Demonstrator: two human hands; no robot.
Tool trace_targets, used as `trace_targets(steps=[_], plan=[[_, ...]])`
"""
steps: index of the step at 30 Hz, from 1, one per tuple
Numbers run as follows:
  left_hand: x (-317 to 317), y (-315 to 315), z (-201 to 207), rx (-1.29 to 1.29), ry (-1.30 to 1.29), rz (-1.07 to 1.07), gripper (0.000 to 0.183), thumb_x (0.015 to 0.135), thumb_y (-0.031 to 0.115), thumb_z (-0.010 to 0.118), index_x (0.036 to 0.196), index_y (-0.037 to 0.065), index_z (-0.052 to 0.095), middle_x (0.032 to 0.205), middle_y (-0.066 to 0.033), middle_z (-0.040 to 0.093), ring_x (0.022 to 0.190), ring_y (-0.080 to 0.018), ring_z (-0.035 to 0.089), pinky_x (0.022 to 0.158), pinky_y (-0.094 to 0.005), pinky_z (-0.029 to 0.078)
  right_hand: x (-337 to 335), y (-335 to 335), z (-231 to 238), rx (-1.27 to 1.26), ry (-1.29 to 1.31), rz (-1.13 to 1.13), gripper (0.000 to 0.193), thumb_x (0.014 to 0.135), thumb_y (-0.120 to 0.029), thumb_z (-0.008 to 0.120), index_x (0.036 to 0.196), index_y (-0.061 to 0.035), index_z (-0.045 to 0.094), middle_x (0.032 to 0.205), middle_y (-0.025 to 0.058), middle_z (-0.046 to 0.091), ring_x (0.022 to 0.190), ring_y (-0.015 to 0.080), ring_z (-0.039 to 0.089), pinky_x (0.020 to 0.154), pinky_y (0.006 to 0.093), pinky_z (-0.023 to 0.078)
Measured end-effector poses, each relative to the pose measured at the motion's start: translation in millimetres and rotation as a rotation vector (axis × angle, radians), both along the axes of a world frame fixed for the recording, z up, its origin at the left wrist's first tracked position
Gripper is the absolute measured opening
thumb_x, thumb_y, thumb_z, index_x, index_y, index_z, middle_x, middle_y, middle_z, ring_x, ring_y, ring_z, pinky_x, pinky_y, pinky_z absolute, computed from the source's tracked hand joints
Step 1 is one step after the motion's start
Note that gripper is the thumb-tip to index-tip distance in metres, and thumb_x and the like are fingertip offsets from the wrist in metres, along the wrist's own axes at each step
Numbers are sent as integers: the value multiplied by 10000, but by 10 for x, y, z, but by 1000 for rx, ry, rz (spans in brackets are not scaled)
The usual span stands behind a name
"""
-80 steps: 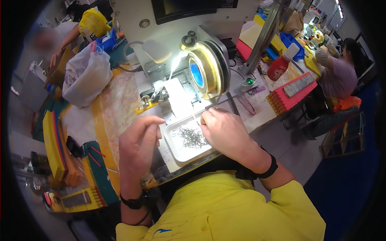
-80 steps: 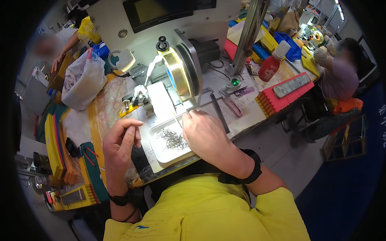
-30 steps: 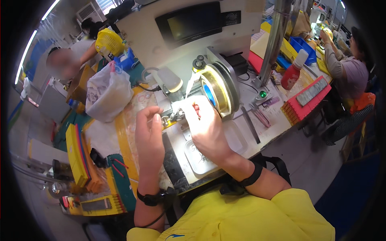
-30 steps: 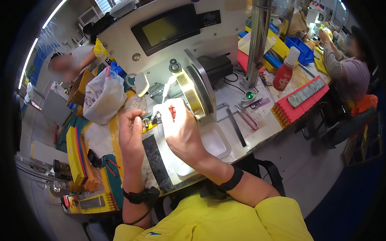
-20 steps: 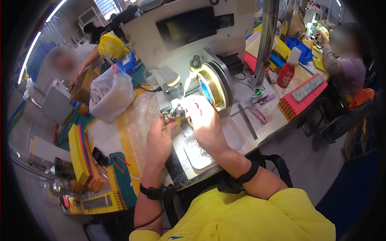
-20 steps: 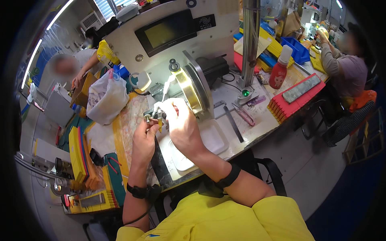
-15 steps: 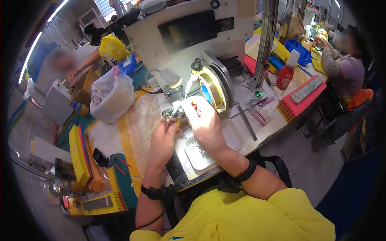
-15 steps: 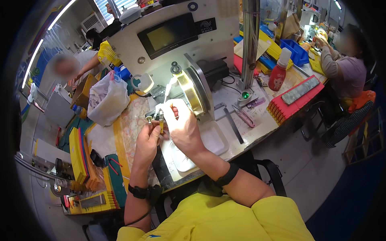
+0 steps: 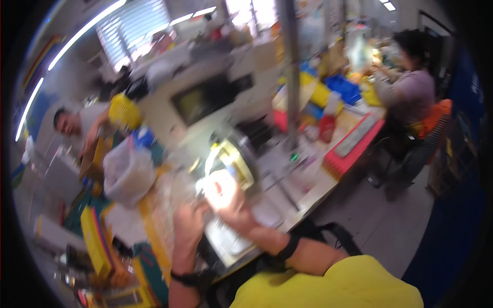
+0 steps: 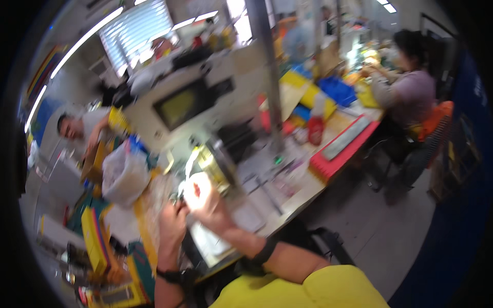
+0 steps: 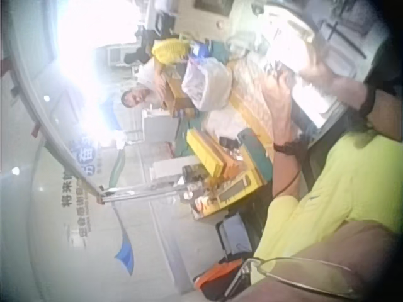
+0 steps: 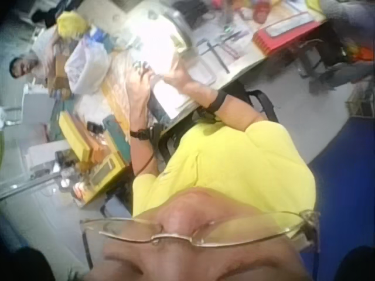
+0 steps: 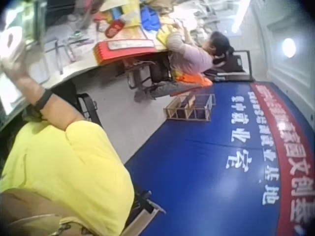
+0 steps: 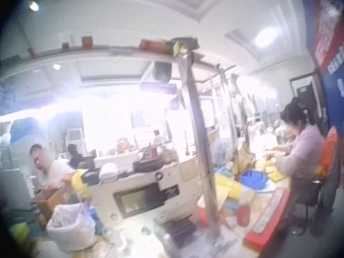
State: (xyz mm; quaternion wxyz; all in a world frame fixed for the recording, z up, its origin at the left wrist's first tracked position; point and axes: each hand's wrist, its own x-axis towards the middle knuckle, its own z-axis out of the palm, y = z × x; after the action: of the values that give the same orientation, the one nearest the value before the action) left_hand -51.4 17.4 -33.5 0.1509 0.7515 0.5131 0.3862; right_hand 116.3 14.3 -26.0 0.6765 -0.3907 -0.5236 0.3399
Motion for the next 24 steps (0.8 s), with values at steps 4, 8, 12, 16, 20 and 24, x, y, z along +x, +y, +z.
trace_targets(steps=[4,8,12,16,20,24], plan=[[4,-111,60,-113,-20,16,184,971,91,762,1100,-40,751,881,-222,751,832,-389,742,773,-474,553,84,-89,-93,171,24,62,247,1040,-93,686,1259,21,689,1045,157,721,963,304,704,856,409,573],[41,-342,227,-61,35,-3,261,968,87,774,1199,-32,740,947,-217,762,833,-367,749,779,-458,561,556,-583,262,-97,-501,114,347,1116,-244,637,1376,-19,688,939,143,777,767,250,757,753,378,612],[-56,-475,301,-335,-42,110,225,1030,62,707,1235,-28,720,940,-126,732,721,-190,677,647,-339,526,1596,-678,394,-60,-382,-285,166,1088,-243,694,1211,-134,710,742,81,750,682,302,759,636,413,575],[-2,-374,346,-321,94,83,289,1062,153,711,1306,-1,729,1175,-163,692,980,-206,637,874,-399,474,2513,-439,703,-85,-366,-739,156,1045,-190,757,1124,-56,737,981,168,738,826,336,741,730,405,576],[-17,-314,273,-311,156,-4,155,1083,72,666,1189,-25,723,839,-42,685,645,-77,575,579,-257,449,2678,-181,694,-39,-517,-772,210,956,-139,822,1134,-45,763,1092,180,694,934,343,725,825,421,578],[100,-513,533,141,656,-224,297,1083,158,682,1327,3,749,1301,-213,734,1182,-314,718,1080,-517,508,2696,-12,590,48,-515,-789,175,949,-141,830,1089,-49,783,1051,166,708,897,335,728,810,428,581]])
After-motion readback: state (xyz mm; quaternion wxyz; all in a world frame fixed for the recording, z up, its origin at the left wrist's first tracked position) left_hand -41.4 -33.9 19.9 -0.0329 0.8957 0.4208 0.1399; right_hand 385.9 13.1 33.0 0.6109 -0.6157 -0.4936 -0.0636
